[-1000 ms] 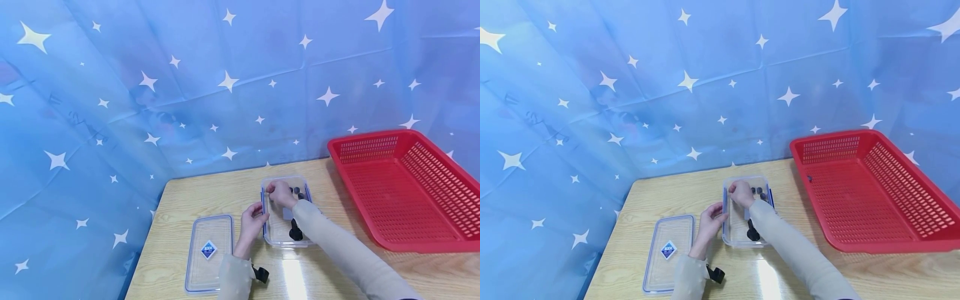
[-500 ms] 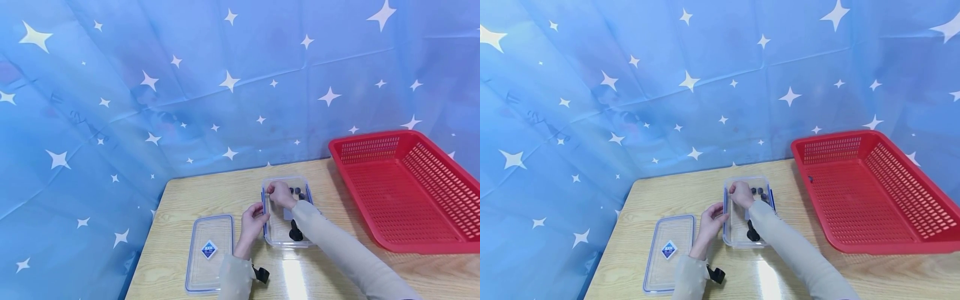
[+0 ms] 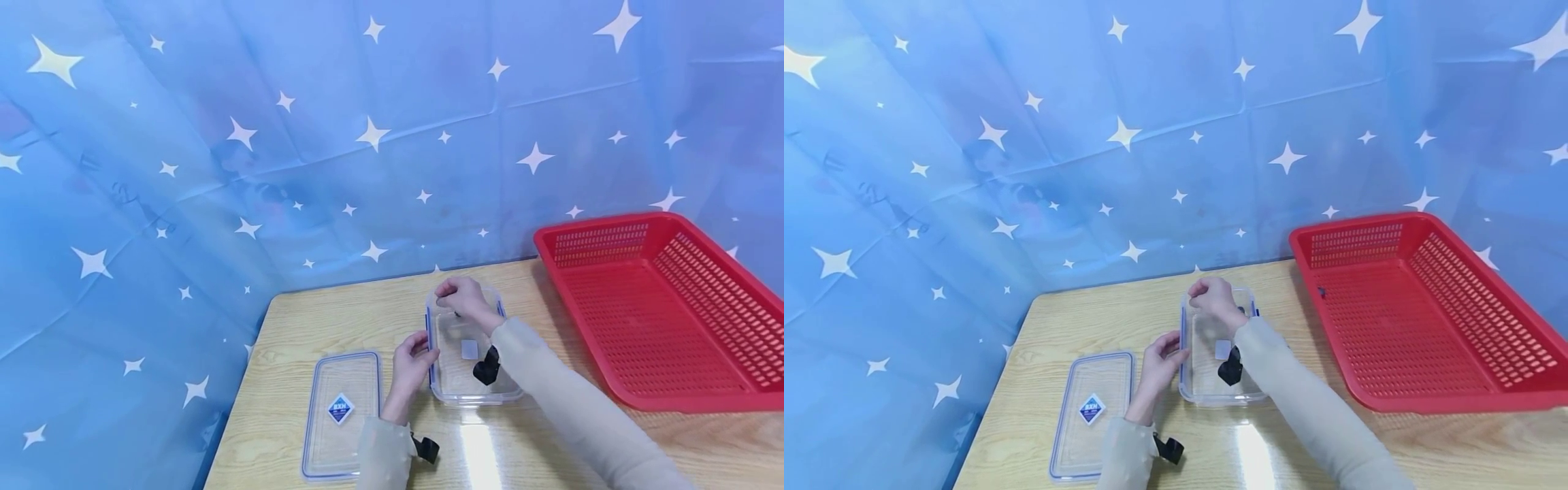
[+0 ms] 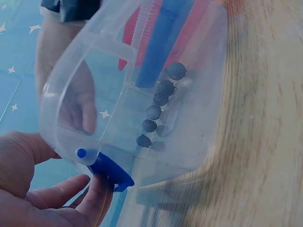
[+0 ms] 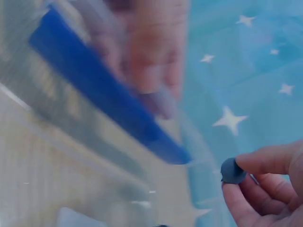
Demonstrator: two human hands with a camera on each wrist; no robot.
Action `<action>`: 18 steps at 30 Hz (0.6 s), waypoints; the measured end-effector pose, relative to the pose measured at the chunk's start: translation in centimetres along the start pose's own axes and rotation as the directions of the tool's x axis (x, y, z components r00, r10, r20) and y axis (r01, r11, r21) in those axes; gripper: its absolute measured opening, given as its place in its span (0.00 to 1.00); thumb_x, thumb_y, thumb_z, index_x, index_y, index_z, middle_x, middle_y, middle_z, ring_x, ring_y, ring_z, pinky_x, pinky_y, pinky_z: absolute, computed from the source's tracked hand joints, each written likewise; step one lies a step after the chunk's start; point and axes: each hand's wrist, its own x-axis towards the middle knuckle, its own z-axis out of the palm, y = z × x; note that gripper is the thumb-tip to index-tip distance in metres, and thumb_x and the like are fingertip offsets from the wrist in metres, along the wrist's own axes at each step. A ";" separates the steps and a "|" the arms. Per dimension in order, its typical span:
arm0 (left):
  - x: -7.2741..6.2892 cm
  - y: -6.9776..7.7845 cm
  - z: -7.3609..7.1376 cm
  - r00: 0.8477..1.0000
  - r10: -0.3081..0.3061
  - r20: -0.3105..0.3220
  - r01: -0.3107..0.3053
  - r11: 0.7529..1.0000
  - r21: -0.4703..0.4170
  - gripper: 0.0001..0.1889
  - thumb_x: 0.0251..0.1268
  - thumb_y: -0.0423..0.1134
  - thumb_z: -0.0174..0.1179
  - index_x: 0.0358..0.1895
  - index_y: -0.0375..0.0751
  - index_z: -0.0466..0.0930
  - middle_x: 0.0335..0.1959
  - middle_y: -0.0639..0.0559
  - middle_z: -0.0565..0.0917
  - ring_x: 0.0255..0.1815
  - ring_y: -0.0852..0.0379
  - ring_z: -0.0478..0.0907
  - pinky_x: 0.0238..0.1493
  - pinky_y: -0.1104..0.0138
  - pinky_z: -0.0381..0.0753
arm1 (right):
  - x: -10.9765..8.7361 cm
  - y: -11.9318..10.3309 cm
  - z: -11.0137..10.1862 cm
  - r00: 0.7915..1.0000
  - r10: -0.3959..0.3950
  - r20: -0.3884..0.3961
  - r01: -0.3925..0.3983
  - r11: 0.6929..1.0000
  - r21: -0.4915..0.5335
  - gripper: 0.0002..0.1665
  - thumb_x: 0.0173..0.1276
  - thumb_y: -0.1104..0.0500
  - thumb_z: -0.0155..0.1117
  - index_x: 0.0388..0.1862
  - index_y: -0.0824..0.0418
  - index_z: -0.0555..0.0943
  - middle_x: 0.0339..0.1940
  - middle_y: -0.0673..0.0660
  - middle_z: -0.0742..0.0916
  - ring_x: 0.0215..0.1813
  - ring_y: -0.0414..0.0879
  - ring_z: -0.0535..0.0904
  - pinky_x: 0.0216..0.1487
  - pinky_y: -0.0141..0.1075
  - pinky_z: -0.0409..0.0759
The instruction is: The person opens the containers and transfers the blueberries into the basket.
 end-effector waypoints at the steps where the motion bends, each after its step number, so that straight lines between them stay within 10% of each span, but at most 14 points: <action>1: 0.1 -0.3 0.0 1.000 -0.001 -0.002 0.001 1.000 0.001 0.21 0.50 0.19 0.58 0.51 0.15 0.70 0.48 0.24 0.75 0.51 0.32 0.73 0.51 0.64 0.80 | -0.1 -0.3 -0.4 1.000 0.000 0.001 0.000 1.000 0.005 0.11 0.59 0.68 0.64 0.42 0.68 0.80 0.38 0.60 0.84 0.42 0.51 0.78 0.42 0.39 0.78; 18: 0.5 -1.6 -0.1 1.000 -0.023 -0.004 0.023 1.000 0.009 0.22 0.51 0.20 0.59 0.53 0.18 0.70 0.50 0.25 0.75 0.52 0.34 0.73 0.52 0.65 0.79 | -1.7 -2.3 -7.1 0.996 -0.077 -0.038 0.079 0.996 0.049 0.13 0.63 0.64 0.63 0.46 0.68 0.79 0.44 0.64 0.83 0.47 0.55 0.77 0.51 0.46 0.77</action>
